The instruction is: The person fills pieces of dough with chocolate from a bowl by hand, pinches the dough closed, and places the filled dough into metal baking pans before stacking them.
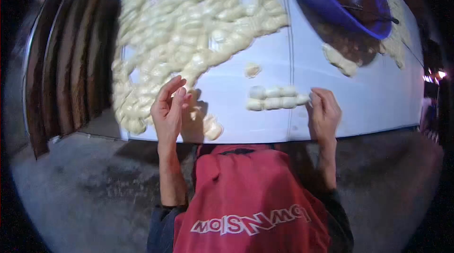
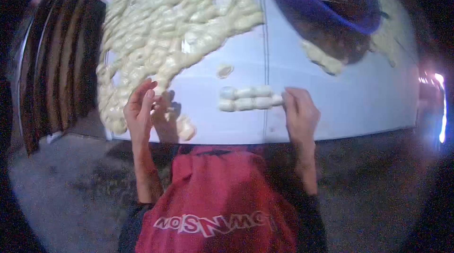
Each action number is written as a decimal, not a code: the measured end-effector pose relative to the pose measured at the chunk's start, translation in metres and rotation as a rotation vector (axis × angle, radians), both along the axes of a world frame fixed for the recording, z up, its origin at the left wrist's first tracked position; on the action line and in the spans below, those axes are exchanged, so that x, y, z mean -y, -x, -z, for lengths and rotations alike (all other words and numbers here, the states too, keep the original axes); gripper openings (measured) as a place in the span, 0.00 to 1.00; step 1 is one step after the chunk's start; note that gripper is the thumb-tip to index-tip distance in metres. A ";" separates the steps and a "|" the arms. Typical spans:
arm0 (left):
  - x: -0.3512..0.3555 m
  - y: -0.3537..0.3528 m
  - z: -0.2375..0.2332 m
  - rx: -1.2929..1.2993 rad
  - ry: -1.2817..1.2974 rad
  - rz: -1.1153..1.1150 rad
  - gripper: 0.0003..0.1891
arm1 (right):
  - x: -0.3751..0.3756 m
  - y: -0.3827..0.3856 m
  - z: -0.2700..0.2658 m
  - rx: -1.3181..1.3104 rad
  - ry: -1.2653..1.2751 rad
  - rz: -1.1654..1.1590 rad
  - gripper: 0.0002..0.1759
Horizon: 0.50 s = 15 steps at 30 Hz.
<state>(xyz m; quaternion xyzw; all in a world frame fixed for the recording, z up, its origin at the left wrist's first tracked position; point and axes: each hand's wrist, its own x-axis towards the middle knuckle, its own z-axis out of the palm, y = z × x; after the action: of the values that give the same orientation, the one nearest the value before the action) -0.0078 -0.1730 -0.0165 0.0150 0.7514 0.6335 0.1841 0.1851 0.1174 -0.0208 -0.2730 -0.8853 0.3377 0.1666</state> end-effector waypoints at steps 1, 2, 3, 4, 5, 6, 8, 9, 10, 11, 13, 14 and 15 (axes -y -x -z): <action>0.015 -0.002 -0.001 0.003 0.017 -0.055 0.18 | 0.013 0.003 -0.004 0.007 0.036 -0.060 0.09; 0.026 -0.005 -0.002 0.006 0.028 -0.101 0.18 | 0.025 0.005 -0.010 0.014 0.066 -0.112 0.09; 0.032 -0.008 -0.004 -0.027 0.046 -0.138 0.17 | 0.043 0.015 -0.019 0.052 -0.067 -0.344 0.12; 0.040 -0.013 -0.002 0.003 -0.019 -0.175 0.16 | 0.064 0.023 -0.013 0.046 -0.027 -0.445 0.16; 0.044 -0.018 -0.001 0.002 -0.021 -0.179 0.16 | 0.083 0.030 -0.004 0.044 0.007 -0.544 0.20; 0.050 -0.019 0.000 0.004 -0.029 -0.182 0.15 | 0.106 0.042 -0.003 0.138 -0.011 -0.601 0.23; 0.054 -0.027 0.005 -0.079 0.013 -0.124 0.14 | 0.140 0.056 0.006 0.234 -0.064 -0.669 0.27; 0.055 -0.029 0.002 -0.141 0.115 -0.001 0.15 | 0.154 0.062 0.014 0.236 -0.094 -0.683 0.28; 0.055 -0.032 -0.002 -0.203 0.220 0.122 0.16 | 0.162 0.066 0.018 0.235 -0.123 -0.696 0.29; 0.051 -0.036 -0.004 -0.285 0.248 0.211 0.19 | 0.164 0.068 0.019 0.190 -0.128 -0.686 0.22; 0.048 -0.031 -0.007 -0.481 0.350 0.520 0.29 | 0.156 0.070 0.025 0.178 0.007 -0.692 0.20; 0.042 -0.030 -0.007 -0.606 0.392 0.641 0.32 | 0.149 0.069 0.027 0.174 0.073 -0.693 0.19; 0.040 -0.032 -0.007 -0.582 0.423 0.711 0.35 | 0.141 0.065 0.023 0.202 0.358 -0.597 0.16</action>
<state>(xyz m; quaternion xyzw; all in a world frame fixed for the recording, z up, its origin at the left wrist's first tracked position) 0.0244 -0.2126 -0.0097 0.4084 0.8318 0.3350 0.1704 0.1197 -0.0241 -0.0438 -0.0594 -0.8648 0.4924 -0.0782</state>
